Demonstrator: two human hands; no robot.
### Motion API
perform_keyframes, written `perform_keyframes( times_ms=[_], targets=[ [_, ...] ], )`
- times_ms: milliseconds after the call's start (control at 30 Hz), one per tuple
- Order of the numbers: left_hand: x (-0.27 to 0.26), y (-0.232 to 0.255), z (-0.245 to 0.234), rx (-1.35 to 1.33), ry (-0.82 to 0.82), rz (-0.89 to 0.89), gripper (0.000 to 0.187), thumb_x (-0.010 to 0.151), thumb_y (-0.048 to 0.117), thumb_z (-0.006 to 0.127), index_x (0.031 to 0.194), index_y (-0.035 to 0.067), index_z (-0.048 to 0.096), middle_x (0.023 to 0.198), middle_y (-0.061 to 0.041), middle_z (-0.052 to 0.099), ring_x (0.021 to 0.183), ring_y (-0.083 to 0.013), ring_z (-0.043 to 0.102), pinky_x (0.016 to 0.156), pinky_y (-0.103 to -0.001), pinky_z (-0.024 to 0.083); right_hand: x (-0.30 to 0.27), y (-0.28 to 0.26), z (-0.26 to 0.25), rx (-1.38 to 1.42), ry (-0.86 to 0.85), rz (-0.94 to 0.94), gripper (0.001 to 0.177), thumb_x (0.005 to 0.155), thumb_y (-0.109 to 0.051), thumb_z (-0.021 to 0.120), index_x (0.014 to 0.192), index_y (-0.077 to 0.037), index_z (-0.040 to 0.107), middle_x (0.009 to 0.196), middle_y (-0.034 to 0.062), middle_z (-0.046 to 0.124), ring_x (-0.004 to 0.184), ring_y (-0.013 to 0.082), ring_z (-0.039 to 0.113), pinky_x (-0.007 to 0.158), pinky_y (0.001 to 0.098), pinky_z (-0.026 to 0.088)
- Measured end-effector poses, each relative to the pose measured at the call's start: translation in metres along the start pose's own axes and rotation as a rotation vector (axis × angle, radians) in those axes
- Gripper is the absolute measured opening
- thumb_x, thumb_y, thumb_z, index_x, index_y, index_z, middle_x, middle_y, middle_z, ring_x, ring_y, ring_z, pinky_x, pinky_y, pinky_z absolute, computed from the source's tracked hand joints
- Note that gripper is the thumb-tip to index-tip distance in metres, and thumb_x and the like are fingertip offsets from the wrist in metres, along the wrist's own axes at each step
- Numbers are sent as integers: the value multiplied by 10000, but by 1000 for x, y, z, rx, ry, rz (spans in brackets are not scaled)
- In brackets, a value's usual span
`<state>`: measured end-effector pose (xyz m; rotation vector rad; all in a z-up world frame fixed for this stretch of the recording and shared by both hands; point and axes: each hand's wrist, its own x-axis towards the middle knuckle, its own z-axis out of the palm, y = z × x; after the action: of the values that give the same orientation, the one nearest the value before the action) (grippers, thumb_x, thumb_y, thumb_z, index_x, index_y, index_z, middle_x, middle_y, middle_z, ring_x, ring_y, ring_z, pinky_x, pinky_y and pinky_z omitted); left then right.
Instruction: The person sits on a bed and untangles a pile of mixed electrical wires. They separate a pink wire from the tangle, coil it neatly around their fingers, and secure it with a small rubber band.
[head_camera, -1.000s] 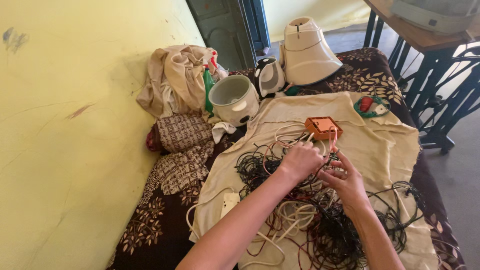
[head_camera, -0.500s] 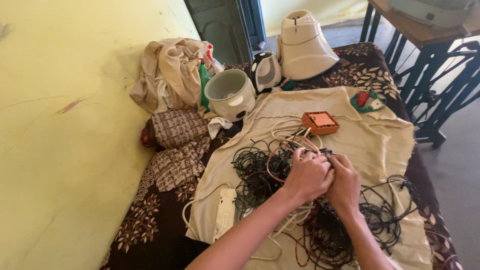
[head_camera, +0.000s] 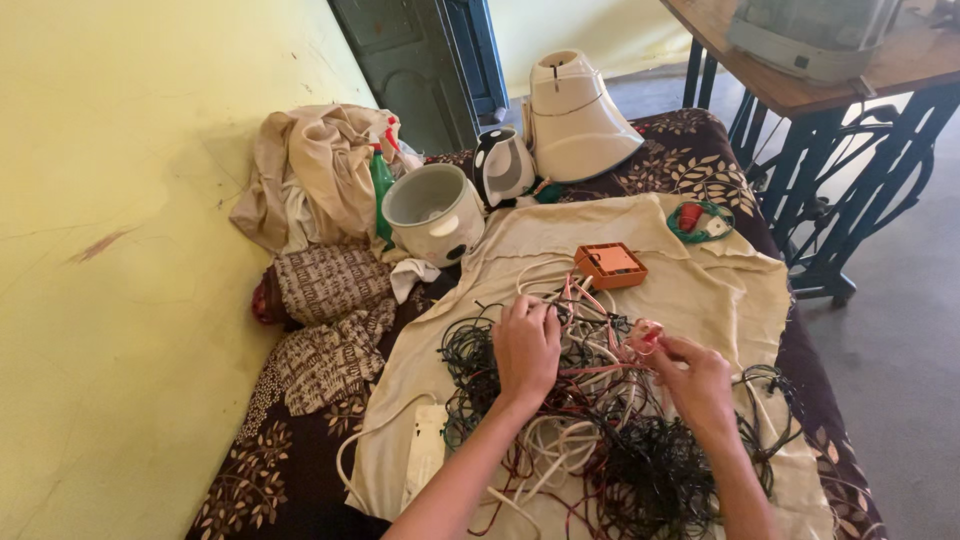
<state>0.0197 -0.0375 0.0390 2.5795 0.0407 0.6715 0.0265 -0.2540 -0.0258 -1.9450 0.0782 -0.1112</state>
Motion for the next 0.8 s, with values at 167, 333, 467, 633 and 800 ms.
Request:
perform_keyframes(
  times_ms=[167, 333, 467, 633, 800],
  targets=[
    [7, -26, 21, -264, -131, -303, 360, 990, 294, 554, 883, 63, 809, 969, -128, 691, 896, -316, 660, 802, -432, 499, 13, 20, -35, 948, 82, 137, 313, 974, -266, 676, 1173, -30, 730, 1039, 107, 769, 831, 125, 729, 729, 240, 600],
    [3, -62, 35, -343, -196, -464, 349, 988, 323, 558, 898, 60, 769, 834, -130, 753, 820, -288, 751, 775, -399, 544, 30, 84, -104, 1703, 412, 51, 253, 1150, -184, 722, 1200, 60, 677, 1058, 132, 727, 897, 146, 725, 837, 207, 621],
    [-3, -73, 23, -50, -252, -357, 278, 981, 272, 623, 1088, 45, 743, 1034, -147, 747, 992, -297, 699, 859, -408, 530, 18, 78, -120, 1446, 734, -7, 320, 1081, -313, 727, 1088, 0, 662, 994, 91, 713, 849, 165, 760, 775, 232, 669],
    [-8, -24, 7, 268, -95, 194, 585, 872, 94, 646, 1414, -38, 471, 1429, -195, 460, 1223, -344, 589, 1011, -439, 485, 5, 45, -95, 1195, 556, 84, 270, 1076, -349, 699, 1082, -81, 666, 1012, 54, 726, 746, 111, 658, 602, 219, 530],
    [5, 37, 3, 224, -85, 600, 450, 891, 154, 645, 1308, -8, 603, 1300, -177, 616, 1205, -321, 616, 1039, -431, 456, 15, 60, -71, 1064, 307, 259, 327, 1045, -353, 679, 1041, -25, 686, 872, 61, 682, 644, 101, 595, 541, 234, 453]
  ],
)
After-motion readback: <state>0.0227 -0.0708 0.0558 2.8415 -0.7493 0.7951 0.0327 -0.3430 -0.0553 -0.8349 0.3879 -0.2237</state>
